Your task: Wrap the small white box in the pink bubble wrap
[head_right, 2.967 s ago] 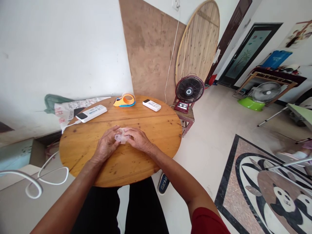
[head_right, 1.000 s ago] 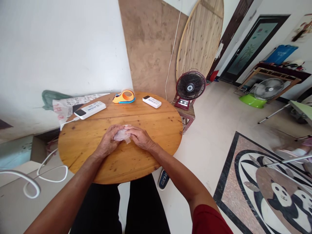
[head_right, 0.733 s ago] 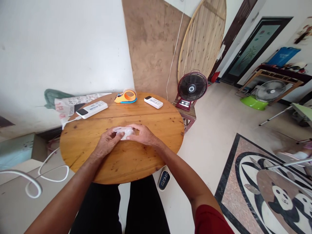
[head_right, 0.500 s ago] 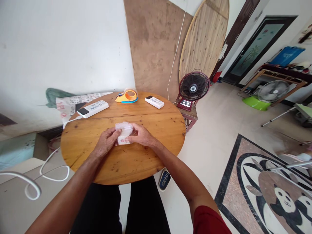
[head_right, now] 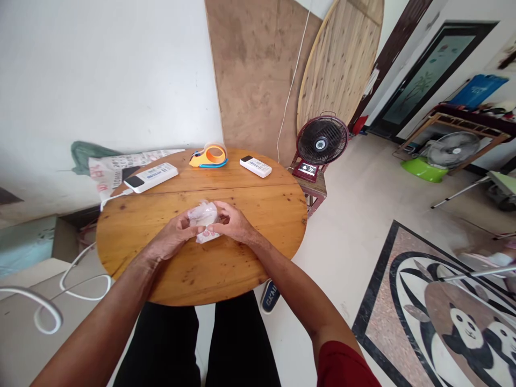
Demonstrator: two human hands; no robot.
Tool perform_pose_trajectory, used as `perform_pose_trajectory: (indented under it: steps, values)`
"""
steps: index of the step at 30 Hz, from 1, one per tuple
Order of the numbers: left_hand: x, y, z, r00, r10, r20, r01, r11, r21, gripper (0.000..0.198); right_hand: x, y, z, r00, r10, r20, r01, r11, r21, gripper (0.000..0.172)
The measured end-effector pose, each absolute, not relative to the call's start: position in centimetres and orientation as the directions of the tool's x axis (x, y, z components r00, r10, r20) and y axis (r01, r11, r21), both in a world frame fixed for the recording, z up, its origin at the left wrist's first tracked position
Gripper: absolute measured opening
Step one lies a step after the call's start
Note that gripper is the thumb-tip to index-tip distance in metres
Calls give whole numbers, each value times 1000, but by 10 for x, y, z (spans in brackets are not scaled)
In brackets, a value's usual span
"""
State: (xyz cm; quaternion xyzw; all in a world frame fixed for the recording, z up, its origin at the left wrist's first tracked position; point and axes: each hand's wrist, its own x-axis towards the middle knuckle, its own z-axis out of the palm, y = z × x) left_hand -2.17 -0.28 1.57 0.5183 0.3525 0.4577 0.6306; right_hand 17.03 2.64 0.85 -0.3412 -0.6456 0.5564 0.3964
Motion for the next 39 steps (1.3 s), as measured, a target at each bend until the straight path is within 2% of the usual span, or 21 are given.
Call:
perform_pose_trajectory:
  steps: [3,5,9,12,17,27,34,36,39]
  values:
    - [-19,-3,16,266,964,8,-223,54,973,85,171,26,5,-429,895,120,77,168,-983,80]
    - [-18,-3,17,207,978,-8,-236,58,970,88,171,24,7,-384,906,177,153,251,-956,76]
    - [-18,-2,16,154,988,-25,-256,64,964,92,173,18,17,-324,843,429,289,520,-804,50]
    - [-18,-4,16,152,988,-29,-232,65,971,96,173,16,20,-385,774,503,319,623,-715,37]
    - [-18,-5,16,168,985,-40,-175,69,982,104,172,19,15,-432,775,462,364,618,-697,38]
    - [-19,-7,16,217,976,-34,-97,56,994,106,170,18,18,-491,774,399,423,613,-668,42]
    - [-19,-9,23,250,968,15,-75,4,997,84,164,15,23,-529,726,440,449,679,-581,36]
    - [-19,-9,23,247,969,15,-102,11,995,78,165,13,23,-497,728,472,414,677,-608,38]
    - [-19,-8,20,244,970,-8,-151,46,987,76,169,12,23,-372,799,472,330,590,-737,50]
